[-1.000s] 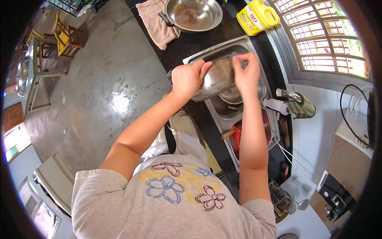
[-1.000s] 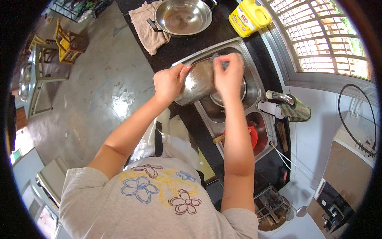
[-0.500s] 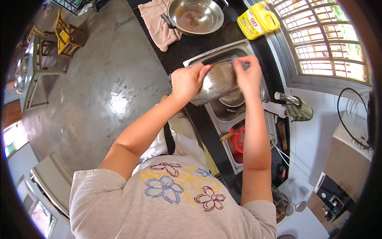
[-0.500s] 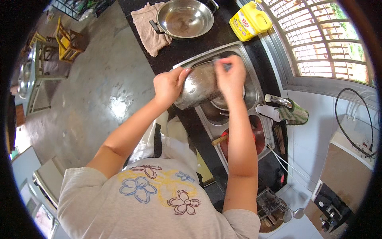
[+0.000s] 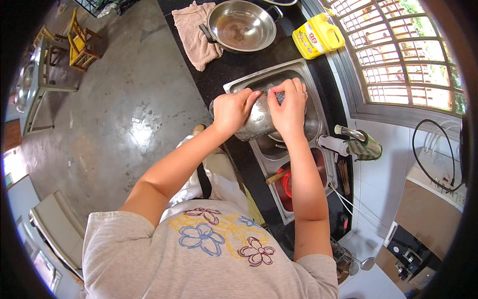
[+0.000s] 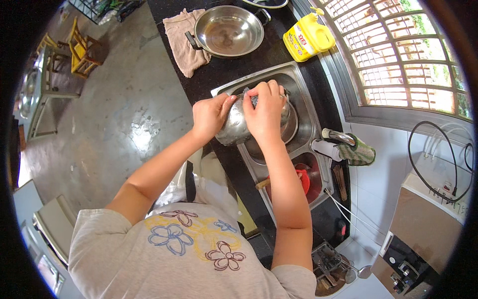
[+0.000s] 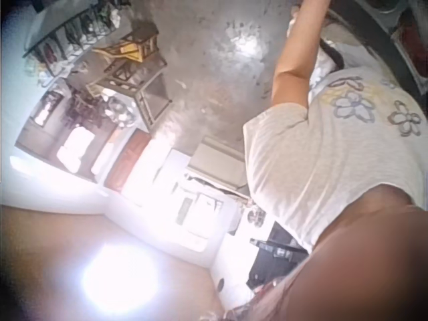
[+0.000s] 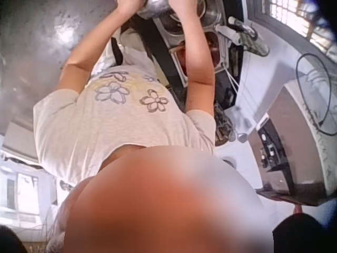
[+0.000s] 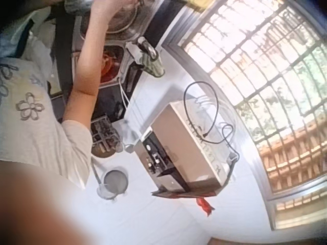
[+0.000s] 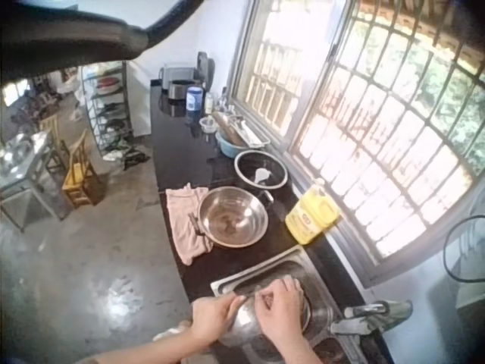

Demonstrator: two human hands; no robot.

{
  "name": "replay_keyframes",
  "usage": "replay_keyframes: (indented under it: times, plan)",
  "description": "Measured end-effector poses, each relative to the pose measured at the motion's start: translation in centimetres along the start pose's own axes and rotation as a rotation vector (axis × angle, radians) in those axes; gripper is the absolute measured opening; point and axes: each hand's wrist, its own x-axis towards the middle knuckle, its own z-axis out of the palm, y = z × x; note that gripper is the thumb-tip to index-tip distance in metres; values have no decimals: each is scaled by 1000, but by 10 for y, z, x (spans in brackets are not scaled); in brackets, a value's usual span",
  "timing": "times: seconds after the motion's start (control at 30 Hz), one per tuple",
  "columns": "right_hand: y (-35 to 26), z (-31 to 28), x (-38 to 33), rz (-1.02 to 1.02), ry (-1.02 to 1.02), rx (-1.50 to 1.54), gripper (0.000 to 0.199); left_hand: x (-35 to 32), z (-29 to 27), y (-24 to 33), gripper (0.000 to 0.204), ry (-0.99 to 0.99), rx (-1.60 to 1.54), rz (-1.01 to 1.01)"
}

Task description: The person scrubs a metal pot with a steel wool pad under running water in a kitchen sink. They rotate the pot to clean the interior and exterior surfaces thoroughly, rinsing the pad and pot periodically.

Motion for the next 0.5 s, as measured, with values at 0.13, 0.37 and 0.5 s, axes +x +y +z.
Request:
replay_keyframes:
  times: [0.13,0.37,0.5]
  plan:
    - [67,-15,5,311,-40,272,21,-2,-11,-5,36,17,-85,-18]
    - [89,-54,21,415,-476,520,41,24,-42,-25,34,-232,-224,46]
    - [64,-65,33,315,-539,449,34,46,-49,-7,31,-413,-306,202]
